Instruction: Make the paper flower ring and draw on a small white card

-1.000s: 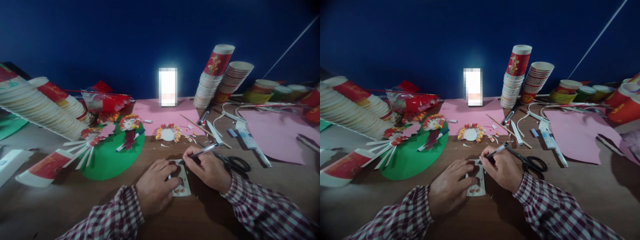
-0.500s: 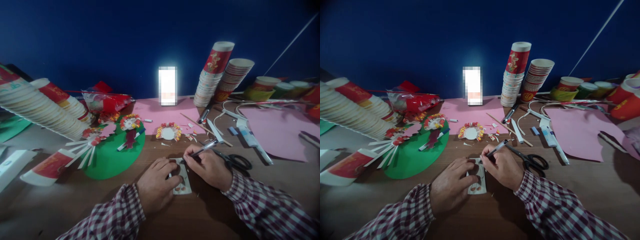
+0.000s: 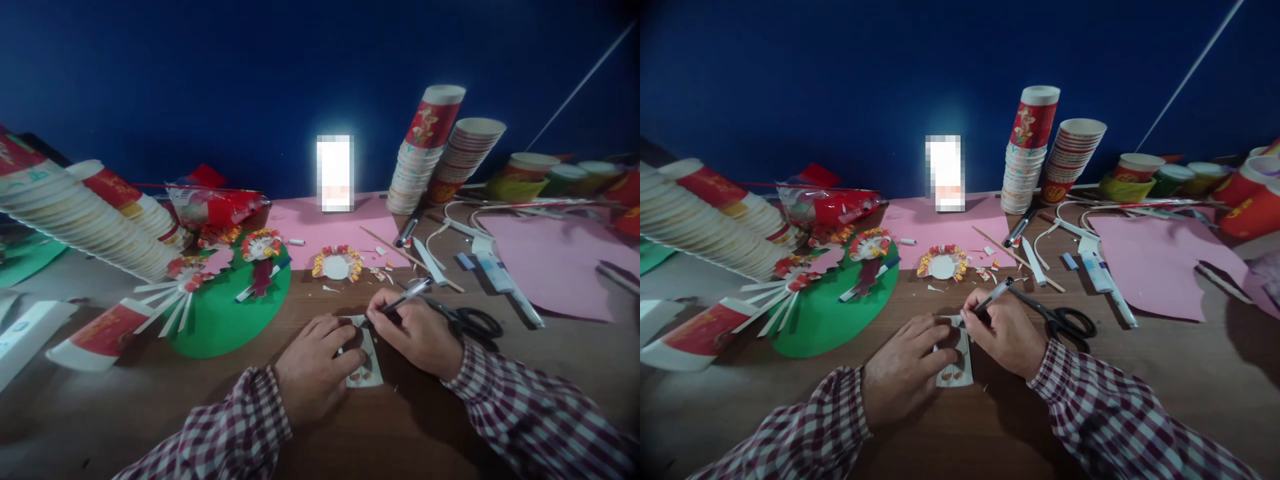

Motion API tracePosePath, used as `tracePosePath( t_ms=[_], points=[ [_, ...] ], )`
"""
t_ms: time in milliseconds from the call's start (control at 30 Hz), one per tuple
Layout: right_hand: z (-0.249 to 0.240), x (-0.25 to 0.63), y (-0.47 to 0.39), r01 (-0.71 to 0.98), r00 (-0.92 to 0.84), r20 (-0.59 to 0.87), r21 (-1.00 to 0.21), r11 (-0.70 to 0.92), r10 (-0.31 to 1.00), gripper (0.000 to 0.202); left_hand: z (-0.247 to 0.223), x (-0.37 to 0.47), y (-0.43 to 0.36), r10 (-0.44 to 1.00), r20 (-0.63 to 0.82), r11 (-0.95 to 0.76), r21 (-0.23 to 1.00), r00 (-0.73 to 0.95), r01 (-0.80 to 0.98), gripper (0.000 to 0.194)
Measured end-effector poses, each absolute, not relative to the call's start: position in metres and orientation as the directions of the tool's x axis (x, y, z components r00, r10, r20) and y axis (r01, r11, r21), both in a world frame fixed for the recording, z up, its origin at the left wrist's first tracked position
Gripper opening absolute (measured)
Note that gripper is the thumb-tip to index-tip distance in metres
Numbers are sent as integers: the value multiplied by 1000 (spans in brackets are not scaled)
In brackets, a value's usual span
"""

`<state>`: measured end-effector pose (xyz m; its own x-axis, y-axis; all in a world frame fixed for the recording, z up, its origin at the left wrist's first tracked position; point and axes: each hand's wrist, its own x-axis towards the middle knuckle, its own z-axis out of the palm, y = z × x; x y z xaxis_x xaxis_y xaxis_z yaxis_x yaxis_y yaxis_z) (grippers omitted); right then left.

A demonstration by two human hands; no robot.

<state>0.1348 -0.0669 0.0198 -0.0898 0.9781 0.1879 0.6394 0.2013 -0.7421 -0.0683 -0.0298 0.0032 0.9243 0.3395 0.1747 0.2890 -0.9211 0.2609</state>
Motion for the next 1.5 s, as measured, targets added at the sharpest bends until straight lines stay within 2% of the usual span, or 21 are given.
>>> tracePosePath(
  t_ms=[833, 1000, 1100, 1367, 1433, 1500],
  points=[
    [18, 135, -67, 648, -88, 181, -736, 194, 980, 17, 2, -67, -30, 345, 169, -916, 273, 923, 292, 31],
    [20, 136, -68, 667, -78, 178, -722, 184, 981, 16, -1, -68, -31, 349, 202, -919, 268, 915, 291, 39],
    [22, 136, -69, 663, -72, 170, -729, 174, 983, 15, -4, -68, -31, 353, 213, -921, 250, 911, 299, 35],
    [20, 138, -74, 525, 50, 299, -820, 229, 953, 17, -7, -70, -30, 353, 219, -922, 249, 909, 298, 37],
    [24, 145, -77, 565, 53, 320, -791, 236, 946, 18, -8, -70, -30, 353, 220, -921, 253, 910, 296, 37],
    [30, 158, -82, 665, 26, 346, -706, 242, 938, 20, -8, -70, -29, 350, 204, -917, 273, 914, 291, 39]
  ],
)
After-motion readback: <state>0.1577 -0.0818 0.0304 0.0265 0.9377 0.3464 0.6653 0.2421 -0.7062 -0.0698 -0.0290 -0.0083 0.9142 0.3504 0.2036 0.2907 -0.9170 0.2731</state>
